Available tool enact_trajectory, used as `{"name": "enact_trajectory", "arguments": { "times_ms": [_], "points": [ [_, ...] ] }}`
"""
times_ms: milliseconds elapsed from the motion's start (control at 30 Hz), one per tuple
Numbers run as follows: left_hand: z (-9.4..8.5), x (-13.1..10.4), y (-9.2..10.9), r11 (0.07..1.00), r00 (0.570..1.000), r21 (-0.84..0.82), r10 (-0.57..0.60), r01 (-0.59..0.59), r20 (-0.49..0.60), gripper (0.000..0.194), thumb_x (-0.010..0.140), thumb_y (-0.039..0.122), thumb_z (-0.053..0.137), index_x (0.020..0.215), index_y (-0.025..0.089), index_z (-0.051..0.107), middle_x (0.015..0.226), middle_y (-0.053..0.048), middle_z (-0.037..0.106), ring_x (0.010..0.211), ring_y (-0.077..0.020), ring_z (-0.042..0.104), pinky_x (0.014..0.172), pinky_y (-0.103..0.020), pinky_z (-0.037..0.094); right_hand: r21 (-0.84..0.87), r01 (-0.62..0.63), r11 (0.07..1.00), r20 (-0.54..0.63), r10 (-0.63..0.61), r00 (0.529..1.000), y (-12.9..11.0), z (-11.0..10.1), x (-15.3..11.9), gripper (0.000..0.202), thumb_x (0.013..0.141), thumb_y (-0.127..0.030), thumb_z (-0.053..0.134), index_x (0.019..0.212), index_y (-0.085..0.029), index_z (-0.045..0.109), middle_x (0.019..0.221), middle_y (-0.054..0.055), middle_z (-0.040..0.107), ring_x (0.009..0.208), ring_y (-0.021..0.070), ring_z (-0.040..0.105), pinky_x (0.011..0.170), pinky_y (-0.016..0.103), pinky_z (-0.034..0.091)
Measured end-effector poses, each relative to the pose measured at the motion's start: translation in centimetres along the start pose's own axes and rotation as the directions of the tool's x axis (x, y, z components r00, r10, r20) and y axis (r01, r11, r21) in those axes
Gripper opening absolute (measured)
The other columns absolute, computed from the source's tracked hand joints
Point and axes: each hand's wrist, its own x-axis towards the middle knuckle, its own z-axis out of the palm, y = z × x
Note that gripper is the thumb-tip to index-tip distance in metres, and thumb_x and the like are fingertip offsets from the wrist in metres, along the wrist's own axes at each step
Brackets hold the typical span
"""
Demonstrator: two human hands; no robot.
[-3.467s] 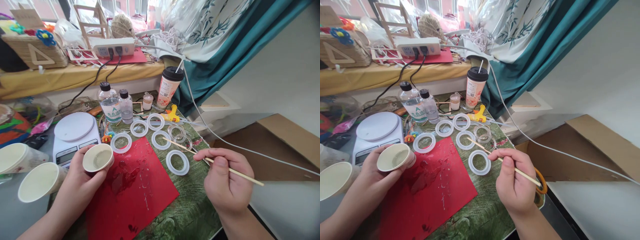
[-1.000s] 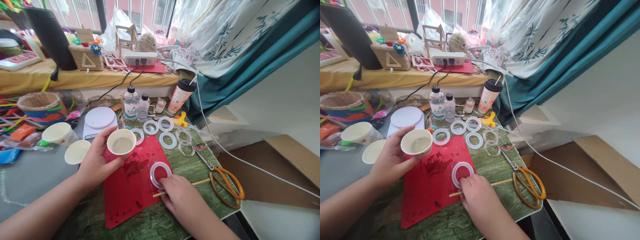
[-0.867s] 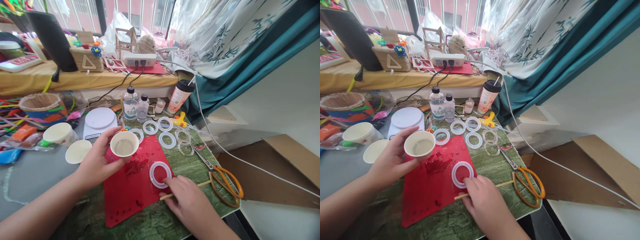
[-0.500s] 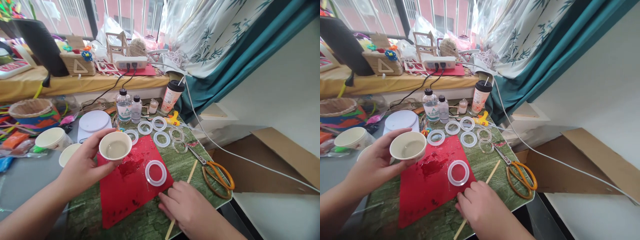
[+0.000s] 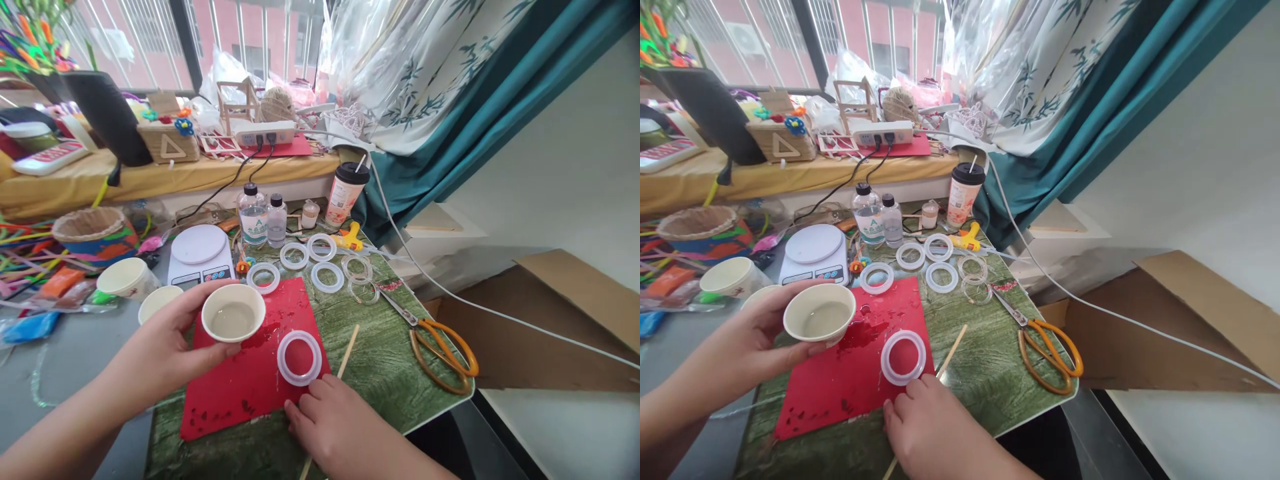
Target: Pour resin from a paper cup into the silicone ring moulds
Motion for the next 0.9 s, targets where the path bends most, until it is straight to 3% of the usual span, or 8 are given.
{"name": "enact_trajectory", "arguments": {
  "times_ms": [233, 300, 433, 500, 600, 667, 733, 900],
  "points": [
    [1.8, -2.9, -0.9, 0.996, 0.998, 0.09, 0.006, -0.001, -0.062, 0.064, 0.095, 0.064, 0.095, 0.15, 0.034, 0.082, 0.145, -0.012, 0.092, 0.131, -0.0401, 0.092, 0.108, -0.053, 0.079, 0.036, 0.05, 0.998, 0.009, -0.051, 0.999, -0.8, 0.1, 0.1, 0.019, 0.107, -0.016, 0.085, 0.125, -0.009, 0.082, 0.078, 0.005, 0.081, 0.073, 0.0253, 0.072, 0.065, 0.042, 0.048],
    [2.5, -3.5, -1.3, 0.994, 0.997, 0.113, 0.008, 0.001, -0.082, 0.061, 0.097, 0.062, 0.092, 0.149, 0.033, 0.082, 0.145, -0.013, 0.092, 0.131, -0.0404, 0.091, 0.109, -0.054, 0.079, 0.074, 0.064, 0.995, -0.025, -0.062, 0.998, -0.2, -1.5, -0.2, 0.008, 0.115, -0.021, 0.079, 0.11, -0.016, 0.081, 0.079, 0.004, 0.08, 0.074, 0.0235, 0.069, 0.065, 0.041, 0.047],
    [3.7, -4.2, -1.6, 0.989, 0.995, 0.144, -0.005, 0.019, -0.101, 0.064, 0.097, 0.057, 0.09, 0.155, 0.031, 0.078, 0.149, -0.014, 0.09, 0.135, -0.0414, 0.09, 0.113, -0.057, 0.077, 0.332, 0.055, 0.942, -0.258, 0.035, 0.965, 1.5, -6.1, -1.1, 0.044, 0.132, -0.034, 0.051, 0.091, -0.026, 0.067, 0.073, 0.0, 0.071, 0.065, 0.0187, 0.062, 0.063, 0.038, 0.049],
    [4.0, -4.6, -1.6, 0.986, 0.997, 0.167, 0.006, 0.008, -0.082, 0.063, 0.097, 0.051, 0.09, 0.156, 0.033, 0.078, 0.149, -0.013, 0.09, 0.135, -0.0406, 0.089, 0.115, -0.057, 0.076, 0.506, 0.068, 0.86, -0.504, 0.231, 0.833, 2.0, -7.7, -1.3, 0.046, 0.133, -0.05, 0.044, 0.103, -0.029, 0.071, 0.075, 0.0, 0.073, 0.063, 0.0204, 0.066, 0.067, 0.041, 0.059],
    [4.4, -5.5, -1.7, 0.975, 0.998, 0.221, 0.033, -0.019, -0.059, 0.061, 0.096, 0.042, 0.087, 0.156, 0.035, 0.077, 0.155, -0.01, 0.087, 0.141, -0.0398, 0.087, 0.12, -0.056, 0.074, 0.692, 0.045, 0.721, -0.679, 0.628, 0.382, 2.3, -7.9, -1.0, 0.054, 0.128, -0.064, 0.052, 0.092, -0.032, 0.076, 0.077, 0.001, 0.076, 0.065, 0.026, 0.069, 0.078, 0.053, 0.067],
    [4.9, -6.3, -2.1, 0.968, 0.996, 0.251, 0.024, -0.003, -0.083, 0.065, 0.094, 0.039, 0.086, 0.158, 0.035, 0.074, 0.156, -0.011, 0.087, 0.143, -0.04, 0.086, 0.12, -0.057, 0.073, 0.768, 0.022, 0.641, -0.634, 0.754, 0.169, 2.4, -7.0, -0.8, 0.06, 0.124, -0.069, 0.059, 0.083, -0.03, 0.078, 0.075, 0.003, 0.076, 0.07, 0.0277, 0.071, 0.078, 0.051, 0.065],
    [5.4, -7.1, -2.7, 0.969, 0.993, 0.245, 0.002, 0.027, -0.117, 0.067, 0.094, 0.04, 0.087, 0.158, 0.033, 0.07, 0.151, -0.012, 0.088, 0.138, -0.0391, 0.088, 0.117, -0.057, 0.075, 0.852, 0.032, 0.522, -0.522, 0.844, 0.125, 2.6, -5.7, -0.9, 0.064, 0.124, -0.071, 0.058, 0.082, -0.028, 0.08, 0.072, 0.004, 0.075, 0.066, 0.0252, 0.068, 0.067, 0.042, 0.059],
    [5.9, -7.5, -3.1, 0.945, 0.992, 0.317, 0.109, -0.085, -0.059, 0.061, 0.094, 0.034, 0.085, 0.152, 0.034, 0.067, 0.142, -0.009, 0.09, 0.125, -0.035, 0.092, 0.105, -0.051, 0.078, 0.943, 0.149, 0.298, -0.325, 0.922, 0.211, 3.2, -3.5, -1.7, 0.053, 0.125, -0.064, 0.062, 0.094, -0.027, 0.083, 0.077, 0.003, 0.082, 0.06, 0.0201, 0.071, 0.056, 0.033, 0.059]
  ]
}}
